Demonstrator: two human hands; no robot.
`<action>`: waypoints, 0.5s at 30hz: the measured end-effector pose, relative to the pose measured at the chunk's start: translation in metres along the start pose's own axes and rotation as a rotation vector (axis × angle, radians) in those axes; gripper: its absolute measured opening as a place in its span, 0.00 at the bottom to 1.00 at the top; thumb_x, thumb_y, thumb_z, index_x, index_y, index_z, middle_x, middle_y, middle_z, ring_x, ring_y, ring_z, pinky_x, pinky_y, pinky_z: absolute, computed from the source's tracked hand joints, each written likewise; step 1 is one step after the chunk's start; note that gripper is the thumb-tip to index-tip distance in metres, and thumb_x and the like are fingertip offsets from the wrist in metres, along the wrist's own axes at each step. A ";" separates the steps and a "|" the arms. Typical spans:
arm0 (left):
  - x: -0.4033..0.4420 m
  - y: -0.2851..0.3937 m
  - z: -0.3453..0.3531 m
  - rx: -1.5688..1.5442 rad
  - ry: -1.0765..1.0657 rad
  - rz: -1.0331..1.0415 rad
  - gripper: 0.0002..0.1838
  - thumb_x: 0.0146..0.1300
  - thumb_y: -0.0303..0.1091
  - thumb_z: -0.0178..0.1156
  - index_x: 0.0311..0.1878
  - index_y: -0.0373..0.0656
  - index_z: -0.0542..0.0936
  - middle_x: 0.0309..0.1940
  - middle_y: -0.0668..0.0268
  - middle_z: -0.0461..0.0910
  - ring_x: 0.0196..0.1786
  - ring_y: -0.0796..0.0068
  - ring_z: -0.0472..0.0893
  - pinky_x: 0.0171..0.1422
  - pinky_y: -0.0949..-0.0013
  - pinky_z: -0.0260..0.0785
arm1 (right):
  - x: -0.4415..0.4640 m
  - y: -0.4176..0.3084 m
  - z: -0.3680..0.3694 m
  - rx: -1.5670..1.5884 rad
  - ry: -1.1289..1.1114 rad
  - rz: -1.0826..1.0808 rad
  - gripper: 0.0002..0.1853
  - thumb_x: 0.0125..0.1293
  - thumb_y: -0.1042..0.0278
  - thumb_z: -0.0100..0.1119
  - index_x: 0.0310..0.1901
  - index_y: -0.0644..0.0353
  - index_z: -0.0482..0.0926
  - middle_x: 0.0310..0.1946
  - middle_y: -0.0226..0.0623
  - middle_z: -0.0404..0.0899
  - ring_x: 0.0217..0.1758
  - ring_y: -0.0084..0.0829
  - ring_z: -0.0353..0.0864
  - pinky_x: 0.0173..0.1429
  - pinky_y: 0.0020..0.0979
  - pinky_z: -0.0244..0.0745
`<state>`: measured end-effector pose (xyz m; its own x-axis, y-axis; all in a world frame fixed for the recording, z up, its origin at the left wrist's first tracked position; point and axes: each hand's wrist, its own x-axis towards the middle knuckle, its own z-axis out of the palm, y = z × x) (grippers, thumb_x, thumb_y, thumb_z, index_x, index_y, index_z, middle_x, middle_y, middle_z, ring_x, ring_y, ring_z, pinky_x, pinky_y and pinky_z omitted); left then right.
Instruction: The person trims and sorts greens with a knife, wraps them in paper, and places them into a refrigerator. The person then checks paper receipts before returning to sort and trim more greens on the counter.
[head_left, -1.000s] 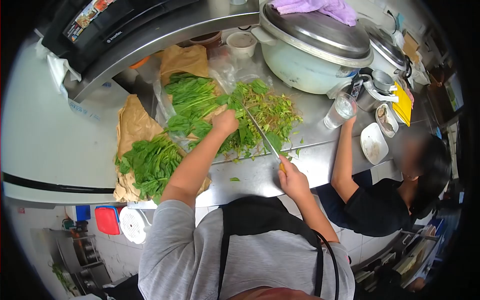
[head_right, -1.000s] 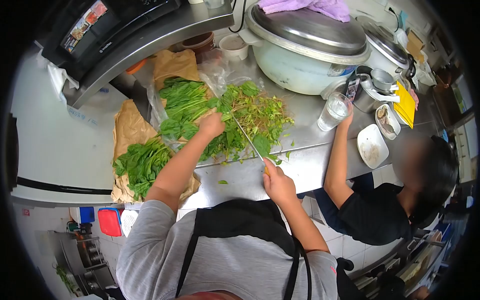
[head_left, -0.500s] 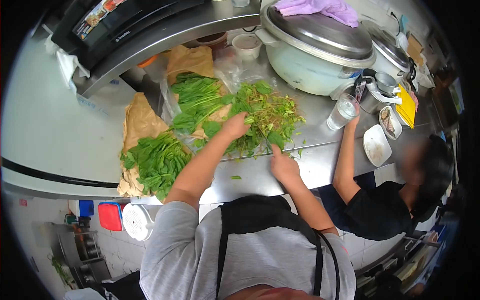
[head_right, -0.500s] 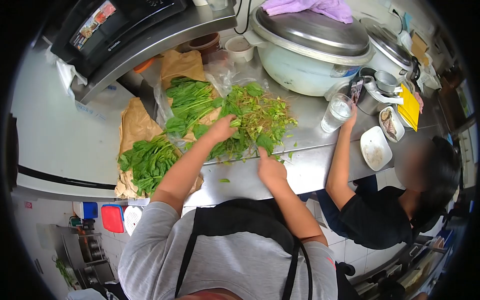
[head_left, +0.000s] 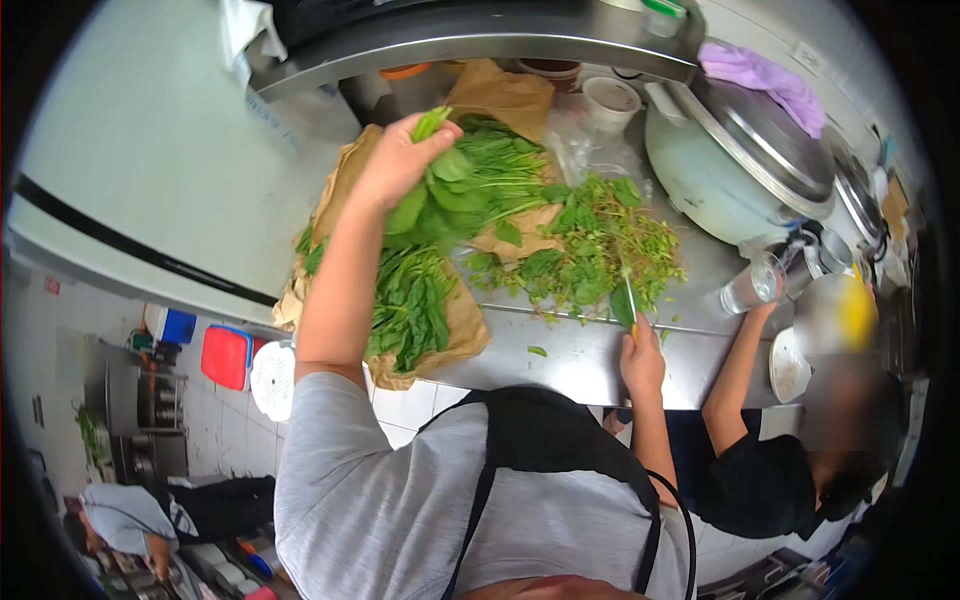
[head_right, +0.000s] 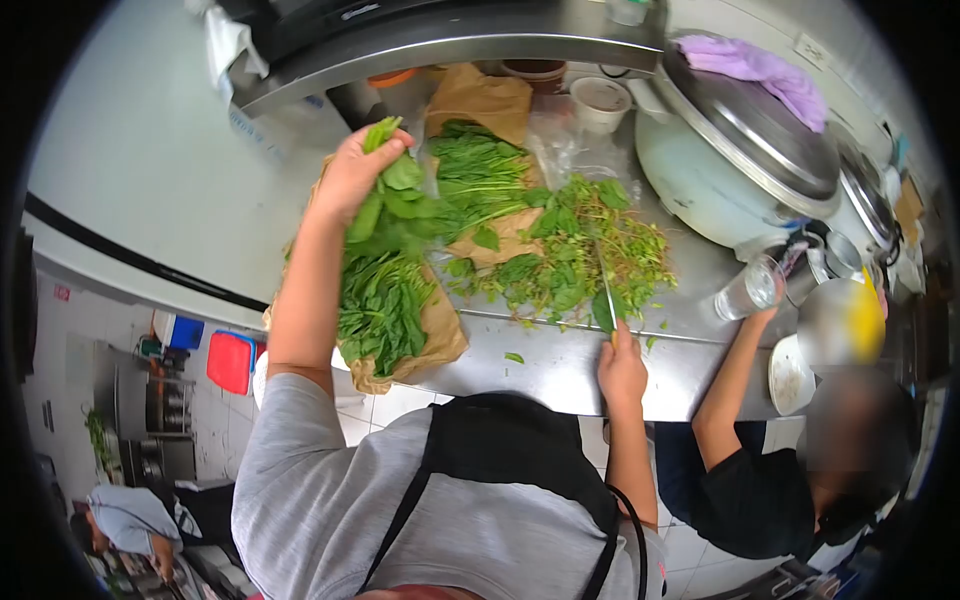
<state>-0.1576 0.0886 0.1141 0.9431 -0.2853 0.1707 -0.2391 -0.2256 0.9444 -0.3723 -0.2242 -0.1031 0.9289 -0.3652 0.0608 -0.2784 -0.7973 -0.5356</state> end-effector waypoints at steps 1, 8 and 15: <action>-0.006 0.009 -0.019 0.075 -0.007 0.008 0.12 0.58 0.36 0.58 0.40 0.39 0.77 0.34 0.70 0.77 0.39 0.80 0.73 0.47 0.73 0.65 | 0.000 0.002 0.000 -0.039 -0.030 0.036 0.24 0.59 0.65 0.49 0.59 0.45 0.63 0.41 0.48 0.72 0.38 0.50 0.75 0.41 0.44 0.71; -0.067 -0.024 -0.057 0.958 -0.046 -0.080 0.22 0.49 0.39 0.64 0.46 0.38 0.74 0.34 0.55 0.77 0.38 0.59 0.76 0.45 0.64 0.68 | -0.002 -0.004 -0.001 -0.066 -0.094 0.069 0.24 0.59 0.66 0.49 0.59 0.47 0.62 0.43 0.48 0.71 0.40 0.50 0.75 0.43 0.44 0.71; -0.119 -0.208 -0.037 1.050 0.228 0.155 0.29 0.52 0.50 0.57 0.52 0.41 0.70 0.44 0.52 0.69 0.46 0.52 0.69 0.50 0.56 0.61 | -0.002 0.000 0.007 -0.085 -0.076 0.031 0.25 0.58 0.67 0.50 0.59 0.47 0.61 0.42 0.47 0.71 0.39 0.50 0.75 0.42 0.43 0.71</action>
<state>-0.2117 0.2036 -0.0923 0.8804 -0.2238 0.4181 -0.3350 -0.9175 0.2145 -0.3728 -0.2199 -0.1087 0.9346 -0.3552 -0.0205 -0.3239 -0.8253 -0.4626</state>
